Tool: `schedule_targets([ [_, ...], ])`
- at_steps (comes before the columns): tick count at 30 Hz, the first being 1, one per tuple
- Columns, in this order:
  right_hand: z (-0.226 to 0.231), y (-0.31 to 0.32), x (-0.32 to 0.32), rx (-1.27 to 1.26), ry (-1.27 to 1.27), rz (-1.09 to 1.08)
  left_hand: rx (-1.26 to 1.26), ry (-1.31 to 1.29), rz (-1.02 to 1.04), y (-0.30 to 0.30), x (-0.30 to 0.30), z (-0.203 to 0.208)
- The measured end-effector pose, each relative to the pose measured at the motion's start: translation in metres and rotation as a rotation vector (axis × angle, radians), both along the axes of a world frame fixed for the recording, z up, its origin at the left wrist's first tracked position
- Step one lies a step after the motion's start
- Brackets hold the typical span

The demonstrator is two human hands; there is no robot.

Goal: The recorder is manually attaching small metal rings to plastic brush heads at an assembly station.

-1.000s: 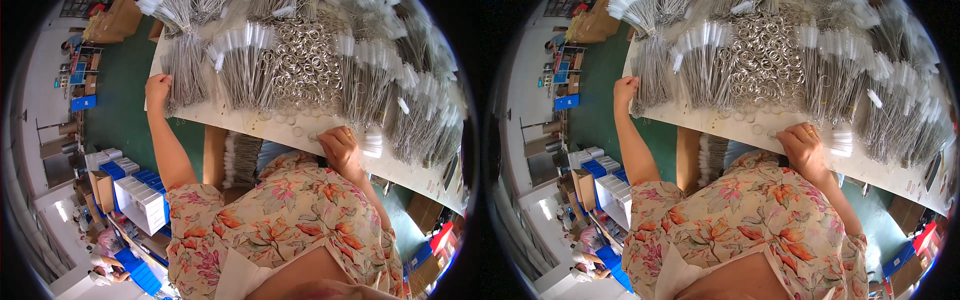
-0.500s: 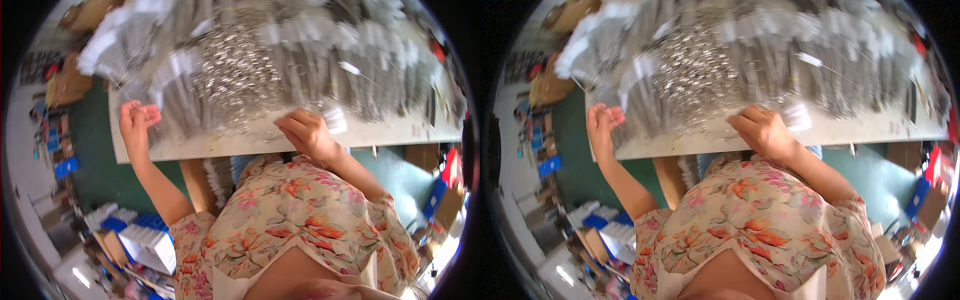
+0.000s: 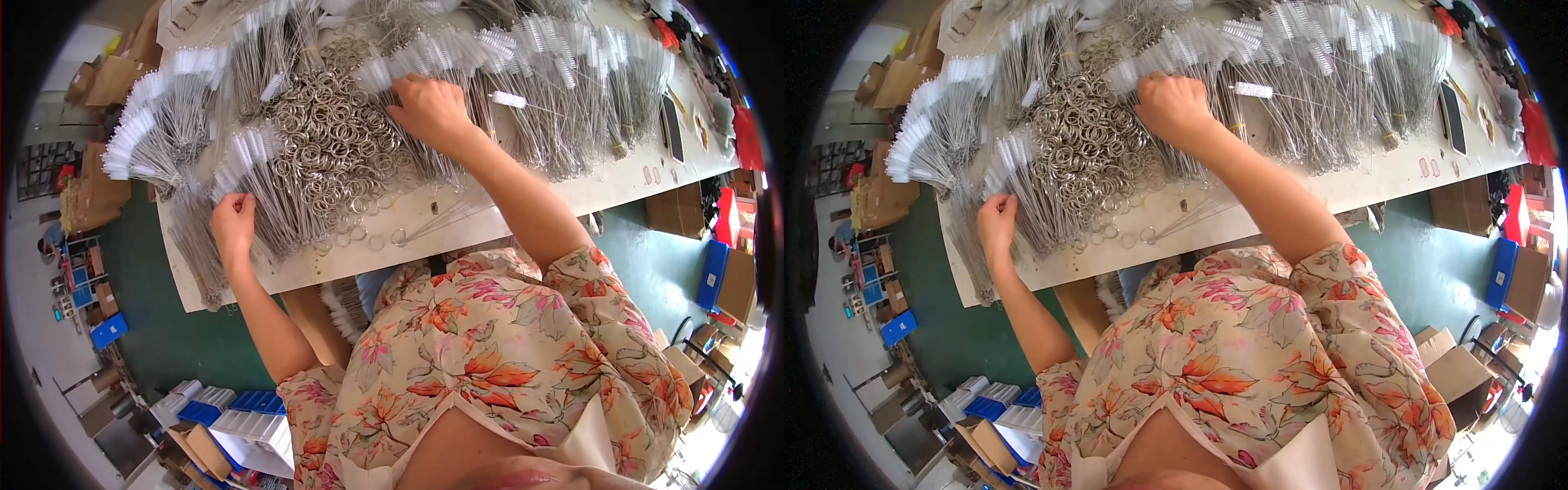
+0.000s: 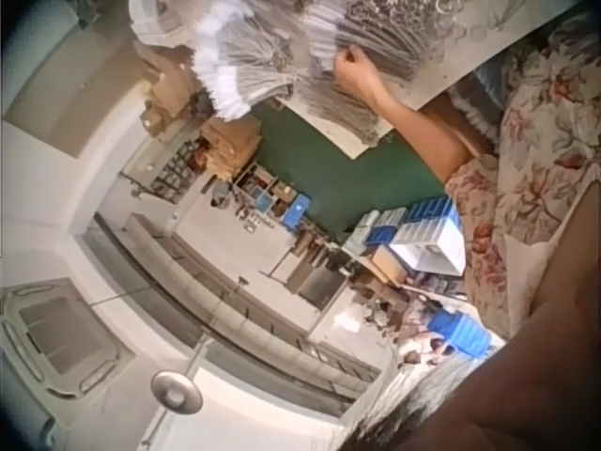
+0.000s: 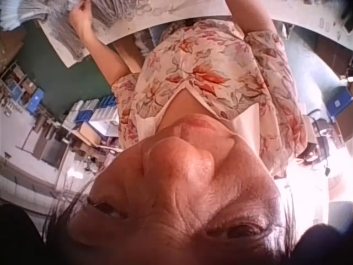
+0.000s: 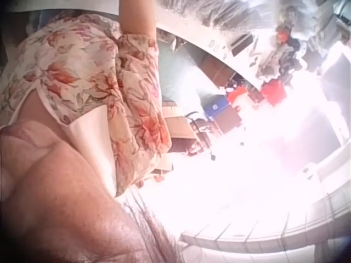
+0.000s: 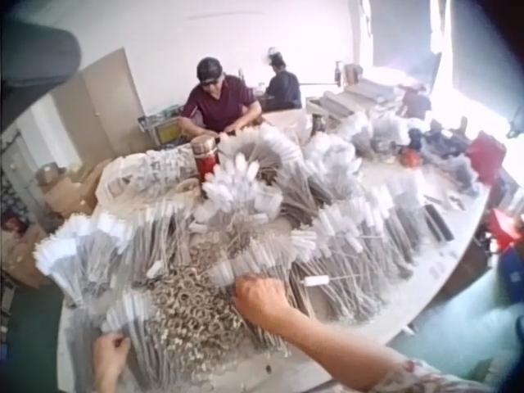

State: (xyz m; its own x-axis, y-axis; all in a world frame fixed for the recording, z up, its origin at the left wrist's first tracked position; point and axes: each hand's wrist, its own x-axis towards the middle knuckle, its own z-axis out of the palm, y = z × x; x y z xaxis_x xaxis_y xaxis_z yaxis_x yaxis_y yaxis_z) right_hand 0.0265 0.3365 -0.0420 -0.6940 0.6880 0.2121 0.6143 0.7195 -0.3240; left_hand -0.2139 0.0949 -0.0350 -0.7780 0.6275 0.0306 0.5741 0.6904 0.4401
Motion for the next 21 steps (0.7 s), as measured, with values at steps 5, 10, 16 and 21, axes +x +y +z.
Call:
schedule_targets([
  [5, 0.002, 0.010, -0.003, -0.197, 0.013, -0.053, -0.114, 0.083, 0.008, 0.006, -0.002, -0.001],
  [10, 0.008, 0.014, 0.000, -0.364, 0.143, -0.041, 0.044, 0.080, -0.014, 0.004, -0.003, 0.005],
  [16, 0.064, 0.006, 0.039, -0.686, 0.884, 0.085, 0.774, 0.112, 0.049, 0.028, 0.013, 0.032],
  [21, 0.076, 0.020, 0.135, 0.111, 0.396, -0.030, 0.901, -0.032, 0.039, 0.021, 0.042, 0.060],
])
